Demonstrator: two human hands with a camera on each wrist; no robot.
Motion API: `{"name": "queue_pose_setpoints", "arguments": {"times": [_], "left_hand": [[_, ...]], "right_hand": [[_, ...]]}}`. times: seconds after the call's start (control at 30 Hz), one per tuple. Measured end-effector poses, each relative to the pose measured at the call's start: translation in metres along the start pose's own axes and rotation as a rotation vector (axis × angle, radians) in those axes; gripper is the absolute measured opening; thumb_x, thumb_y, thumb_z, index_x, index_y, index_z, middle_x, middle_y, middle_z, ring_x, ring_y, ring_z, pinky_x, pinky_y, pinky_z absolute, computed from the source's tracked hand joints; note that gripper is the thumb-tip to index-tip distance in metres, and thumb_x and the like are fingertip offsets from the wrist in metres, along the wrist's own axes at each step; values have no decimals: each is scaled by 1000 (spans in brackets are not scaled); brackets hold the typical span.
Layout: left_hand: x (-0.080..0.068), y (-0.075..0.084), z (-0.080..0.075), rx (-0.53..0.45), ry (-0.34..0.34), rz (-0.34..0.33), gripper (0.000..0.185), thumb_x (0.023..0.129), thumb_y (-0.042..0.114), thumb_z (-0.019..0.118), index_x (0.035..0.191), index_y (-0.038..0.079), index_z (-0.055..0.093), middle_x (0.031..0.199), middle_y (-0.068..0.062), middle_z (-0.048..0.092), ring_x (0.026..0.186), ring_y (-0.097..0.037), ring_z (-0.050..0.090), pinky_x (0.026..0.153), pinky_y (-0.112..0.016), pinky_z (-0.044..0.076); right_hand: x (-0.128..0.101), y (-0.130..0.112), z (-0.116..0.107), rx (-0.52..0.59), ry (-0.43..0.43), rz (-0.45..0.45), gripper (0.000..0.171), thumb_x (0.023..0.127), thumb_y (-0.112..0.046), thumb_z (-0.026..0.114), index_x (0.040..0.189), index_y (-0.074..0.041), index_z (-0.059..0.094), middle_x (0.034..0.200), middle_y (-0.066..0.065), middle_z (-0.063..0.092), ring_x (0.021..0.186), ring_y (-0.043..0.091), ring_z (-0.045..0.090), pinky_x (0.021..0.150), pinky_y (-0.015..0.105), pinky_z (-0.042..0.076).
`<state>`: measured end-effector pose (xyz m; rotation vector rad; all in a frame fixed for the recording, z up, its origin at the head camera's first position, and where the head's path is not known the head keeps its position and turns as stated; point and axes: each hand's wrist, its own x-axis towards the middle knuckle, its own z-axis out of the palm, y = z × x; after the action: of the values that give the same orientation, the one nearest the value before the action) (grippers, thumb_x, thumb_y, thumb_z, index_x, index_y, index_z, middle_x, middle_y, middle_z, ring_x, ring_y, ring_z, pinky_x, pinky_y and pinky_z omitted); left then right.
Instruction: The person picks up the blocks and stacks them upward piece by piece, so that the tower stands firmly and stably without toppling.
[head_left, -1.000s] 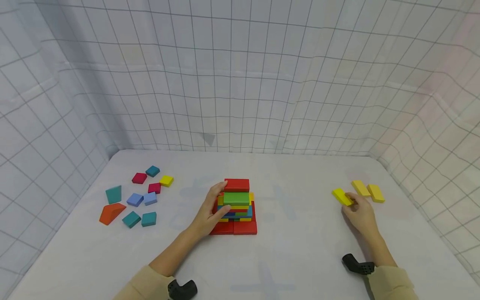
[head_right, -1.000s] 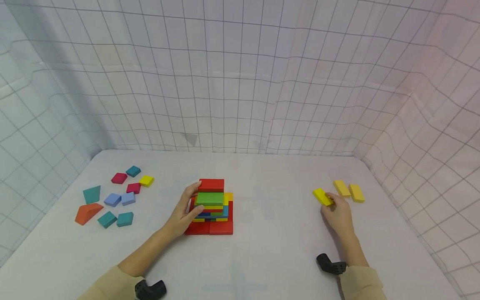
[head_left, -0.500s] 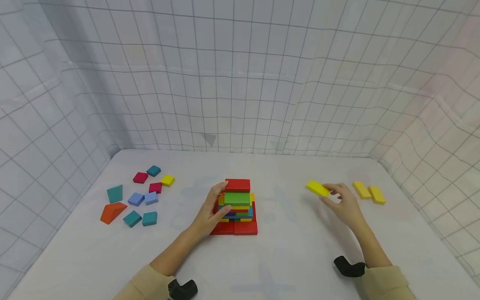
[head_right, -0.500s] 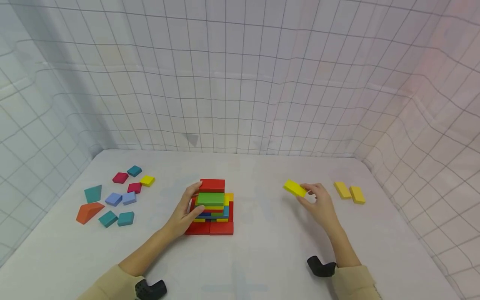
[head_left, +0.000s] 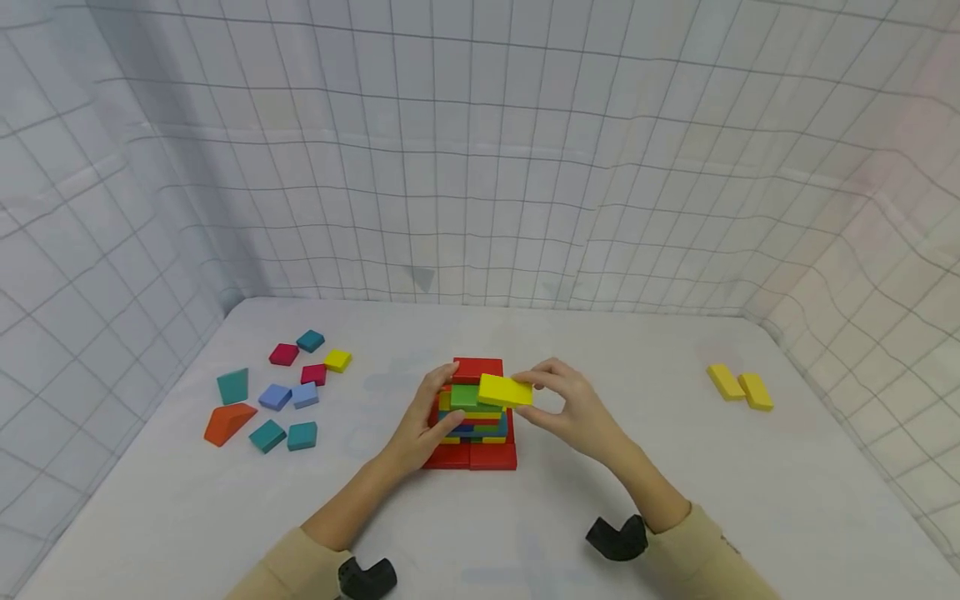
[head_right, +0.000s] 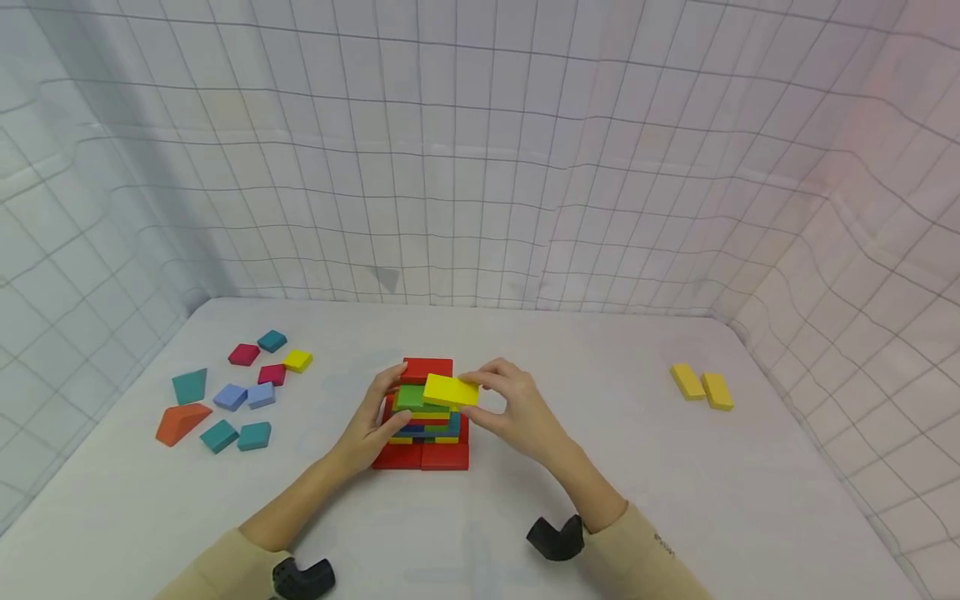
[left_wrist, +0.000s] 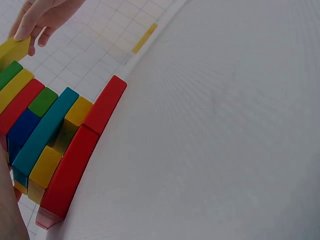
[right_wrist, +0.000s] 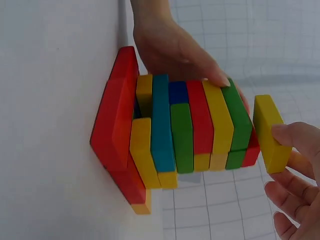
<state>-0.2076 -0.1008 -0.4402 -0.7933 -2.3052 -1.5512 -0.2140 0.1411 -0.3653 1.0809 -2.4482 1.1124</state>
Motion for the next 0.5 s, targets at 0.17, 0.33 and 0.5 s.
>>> {"name": "queue_pose_setpoints", "arguments": {"times": [0.17, 0.33, 0.5], "left_hand": [[0, -9, 1, -18, -14, -8, 65, 88, 7, 56, 142, 19, 22, 142, -7, 28, 121, -23, 36, 92, -47, 44], [-1, -10, 1, -7, -7, 7, 65, 88, 7, 56, 142, 19, 23, 142, -6, 28, 122, -23, 35, 94, -49, 42], [0, -5, 0, 0, 2, 18, 66, 85, -2, 56, 141, 11, 23, 141, -13, 29, 119, -28, 37, 91, -51, 43]], "right_hand": [[9, -7, 10, -24, 5, -44, 31, 75, -10, 74, 106, -8, 66, 99, 2, 58, 90, 21, 53, 78, 25, 50], [13, -10, 17, -36, 14, -73, 27, 76, -9, 74, 101, -6, 68, 100, 4, 57, 92, 16, 53, 76, 22, 51], [15, -12, 22, -46, 31, -96, 24, 76, -9, 74, 100, -6, 69, 100, 6, 54, 91, 17, 51, 73, 20, 51]]}}
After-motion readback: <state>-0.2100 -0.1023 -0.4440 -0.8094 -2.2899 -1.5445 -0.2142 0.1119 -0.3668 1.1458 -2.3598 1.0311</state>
